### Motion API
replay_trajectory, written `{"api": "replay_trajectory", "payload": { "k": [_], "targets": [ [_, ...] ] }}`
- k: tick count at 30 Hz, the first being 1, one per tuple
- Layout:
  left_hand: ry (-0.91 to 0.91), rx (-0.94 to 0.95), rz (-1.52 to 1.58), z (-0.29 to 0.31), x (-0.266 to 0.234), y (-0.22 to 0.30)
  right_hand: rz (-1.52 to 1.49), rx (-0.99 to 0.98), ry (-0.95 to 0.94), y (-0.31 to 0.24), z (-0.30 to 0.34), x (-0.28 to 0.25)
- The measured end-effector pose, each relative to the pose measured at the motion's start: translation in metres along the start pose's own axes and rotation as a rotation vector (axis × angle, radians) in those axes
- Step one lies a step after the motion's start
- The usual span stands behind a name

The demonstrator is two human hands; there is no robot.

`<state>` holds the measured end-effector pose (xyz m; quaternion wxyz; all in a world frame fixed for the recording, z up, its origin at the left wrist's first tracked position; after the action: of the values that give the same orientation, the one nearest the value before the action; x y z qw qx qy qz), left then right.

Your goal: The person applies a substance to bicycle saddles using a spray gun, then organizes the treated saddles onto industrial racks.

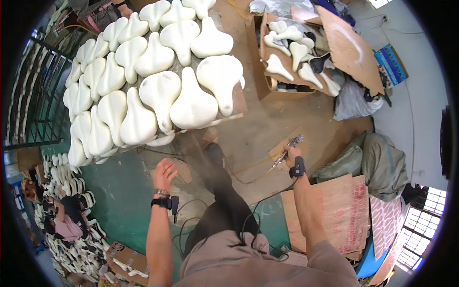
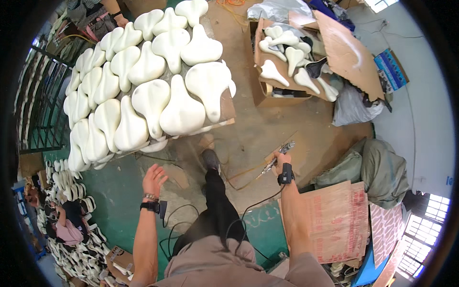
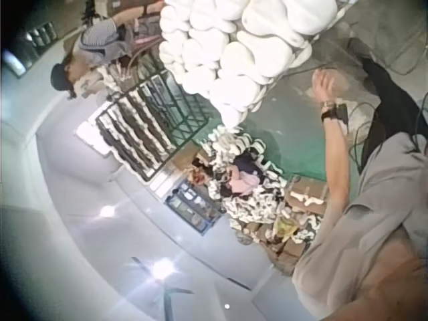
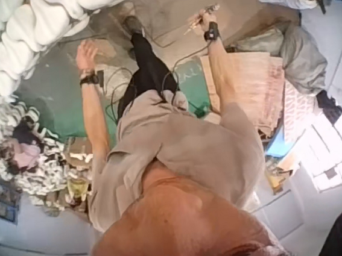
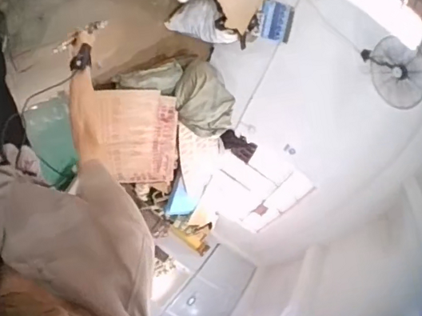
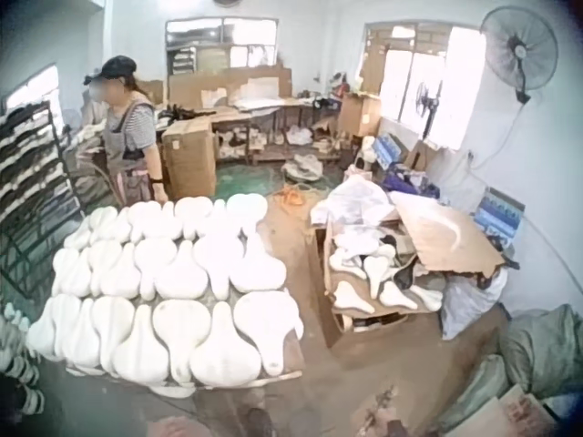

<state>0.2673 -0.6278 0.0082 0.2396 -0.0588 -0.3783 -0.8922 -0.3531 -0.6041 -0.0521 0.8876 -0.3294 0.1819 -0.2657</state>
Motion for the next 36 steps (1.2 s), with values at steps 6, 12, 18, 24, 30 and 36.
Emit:
{"api": "replay_trajectory", "payload": {
  "k": [6, 12, 18, 24, 30, 36],
  "targets": [
    [0.467, 0.069, 0.552, -0.054, -0.087, 0.059, 0.050, 0.143, 0.110, 0.109, -0.090, 0.070],
    [0.143, 0.243, 0.424, -0.109, -0.108, 0.092, 0.146, 0.217, 0.166, 0.177, -0.156, 0.077],
    [0.111, 0.336, 0.405, -0.094, -0.130, 0.102, 0.622, 0.207, 0.119, 0.220, -0.179, 0.112],
    [0.463, 0.261, 0.592, -0.100, -0.179, 0.087, 0.373, 0.452, -0.102, 0.238, -0.162, 0.179],
    [0.434, 0.155, 0.596, -0.138, -0.172, 0.075, -0.266, -0.057, -0.436, 0.050, -0.125, 0.252],
    [0.205, 0.320, 0.606, -0.144, -0.176, 0.086, -0.074, -0.168, -0.318, -0.046, -0.006, 0.276]
  ]
}}
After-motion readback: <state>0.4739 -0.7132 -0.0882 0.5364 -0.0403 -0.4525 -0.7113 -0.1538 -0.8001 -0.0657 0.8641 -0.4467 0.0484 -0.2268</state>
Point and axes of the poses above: each hand's wrist, its own z-axis away from the middle knuckle, its own x-axis out of the palm, y = z × x, the point moved 9 cm from there along -z, towards the middle knuckle, and after that the axes turned 1 degree about -y, right-handed, at the moved point
